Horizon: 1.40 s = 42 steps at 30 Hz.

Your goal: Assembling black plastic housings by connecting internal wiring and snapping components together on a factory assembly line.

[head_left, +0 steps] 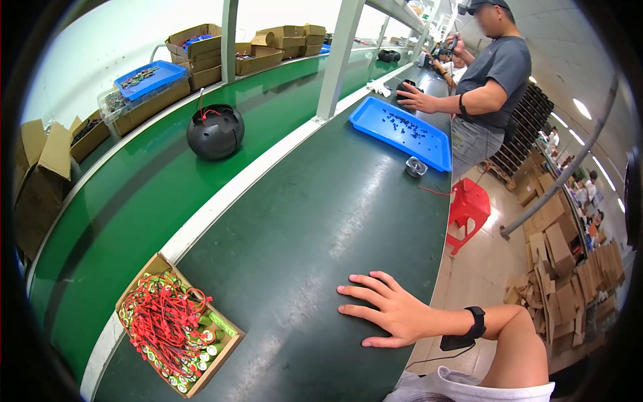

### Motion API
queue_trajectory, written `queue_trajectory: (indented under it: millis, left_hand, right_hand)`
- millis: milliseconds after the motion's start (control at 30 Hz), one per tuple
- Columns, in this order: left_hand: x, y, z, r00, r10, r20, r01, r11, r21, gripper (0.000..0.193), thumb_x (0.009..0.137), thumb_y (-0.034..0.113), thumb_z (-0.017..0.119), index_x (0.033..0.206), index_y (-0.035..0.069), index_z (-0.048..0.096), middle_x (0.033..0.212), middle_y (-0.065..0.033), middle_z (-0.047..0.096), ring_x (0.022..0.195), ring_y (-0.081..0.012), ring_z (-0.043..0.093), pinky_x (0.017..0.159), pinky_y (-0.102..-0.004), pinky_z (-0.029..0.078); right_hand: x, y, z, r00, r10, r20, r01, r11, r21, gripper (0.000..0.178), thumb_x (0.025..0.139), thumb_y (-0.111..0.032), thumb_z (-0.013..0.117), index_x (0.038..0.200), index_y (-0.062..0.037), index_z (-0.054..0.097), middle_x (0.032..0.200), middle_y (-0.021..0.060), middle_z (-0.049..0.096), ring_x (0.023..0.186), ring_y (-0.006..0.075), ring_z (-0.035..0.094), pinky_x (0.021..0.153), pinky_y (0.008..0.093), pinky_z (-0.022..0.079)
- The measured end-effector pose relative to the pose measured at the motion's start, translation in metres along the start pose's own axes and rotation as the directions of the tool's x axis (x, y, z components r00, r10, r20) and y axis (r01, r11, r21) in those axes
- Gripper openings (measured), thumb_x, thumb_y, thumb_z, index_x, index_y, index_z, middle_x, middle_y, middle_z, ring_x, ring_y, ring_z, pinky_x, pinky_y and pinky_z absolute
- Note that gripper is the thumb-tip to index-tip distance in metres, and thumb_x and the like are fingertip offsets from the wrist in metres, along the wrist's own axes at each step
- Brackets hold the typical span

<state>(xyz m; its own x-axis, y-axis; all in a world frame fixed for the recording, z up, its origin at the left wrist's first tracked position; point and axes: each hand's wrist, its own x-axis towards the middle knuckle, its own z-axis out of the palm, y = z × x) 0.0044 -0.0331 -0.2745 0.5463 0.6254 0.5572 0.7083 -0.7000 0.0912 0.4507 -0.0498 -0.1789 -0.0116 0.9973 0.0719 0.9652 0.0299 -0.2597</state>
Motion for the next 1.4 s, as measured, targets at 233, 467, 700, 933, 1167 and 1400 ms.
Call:
queue_trajectory:
  millis: [233,467,700,933,1167,1400]
  left_hand:
    - [0.013,0.002,-0.002,0.999,0.028,0.032,-0.027,0.999,-0.037,0.024,0.086,0.015,0.05,0.086,-0.005,0.065,0.082,-0.0195,0.062,0.073,-0.0343,0.06,0.068,-0.0439,0.052]
    - [0.019,0.006,-0.02,0.998,0.016,0.053,-0.016,1.0,-0.002,0.024,0.087,0.013,0.05,0.089,-0.005,0.064,0.085,-0.0205,0.062,0.076,-0.0352,0.061,0.07,-0.045,0.052]
    - [0.036,0.045,-0.056,0.961,-0.275,0.037,0.275,0.961,-0.007,0.022,0.085,0.01,0.054,0.097,-0.005,0.064,0.091,-0.0195,0.064,0.082,-0.0346,0.063,0.074,-0.0453,0.053]
    - [0.02,0.029,-0.05,0.926,-0.293,-0.239,0.286,0.956,-0.065,0.019,0.071,0.011,0.056,0.083,0.0,0.067,0.079,-0.0133,0.065,0.072,-0.0299,0.065,0.066,-0.039,0.056]
    - [0.004,0.026,-0.046,0.922,-0.28,-0.268,0.271,0.96,-0.072,0.021,0.07,0.012,0.059,0.085,0.0,0.067,0.08,-0.0131,0.065,0.074,-0.0284,0.065,0.066,-0.0385,0.056]
    - [0.002,0.027,-0.044,0.938,-0.219,-0.269,0.207,0.976,-0.073,0.019,0.072,0.013,0.061,0.085,0.0,0.068,0.081,-0.0115,0.065,0.076,-0.0272,0.065,0.068,-0.0372,0.057]
  right_hand:
    - [-0.004,-0.001,-0.002,1.0,0.007,-0.003,-0.007,1.0,-0.002,0.061,0.086,-0.049,0.059,0.133,-0.0116,0.05,0.147,0.0139,0.038,0.135,0.0365,0.033,0.106,0.0541,0.026]
    - [0.002,0.0,-0.001,1.0,-0.015,-0.007,0.015,1.0,0.019,0.06,0.085,-0.047,0.06,0.132,-0.0116,0.05,0.146,0.0137,0.039,0.134,0.0355,0.034,0.106,0.0526,0.026]
    - [0.003,0.001,-0.01,0.997,0.07,-0.028,-0.07,0.997,0.021,0.06,0.078,-0.049,0.066,0.123,-0.0098,0.056,0.139,0.0137,0.045,0.131,0.0367,0.036,0.106,0.0519,0.026]
    - [0.091,-0.082,-0.035,0.955,-0.177,-0.239,0.287,0.753,0.592,0.042,0.078,-0.02,0.067,0.114,0.0004,0.058,0.119,0.0182,0.054,0.114,0.0309,0.053,0.1,0.0418,0.04]
    - [0.245,-0.281,-0.066,0.516,-0.856,-0.013,0.774,0.459,0.436,0.033,0.083,-0.021,0.066,0.108,-0.0008,0.059,0.109,0.0162,0.062,0.103,0.0313,0.06,0.088,0.0409,0.048]
    - [0.401,-0.431,0.048,0.641,-0.766,-0.058,0.765,0.63,0.129,0.034,0.074,-0.018,0.07,0.105,-0.0042,0.067,0.102,0.0179,0.069,0.097,0.0326,0.065,0.085,0.0415,0.052]
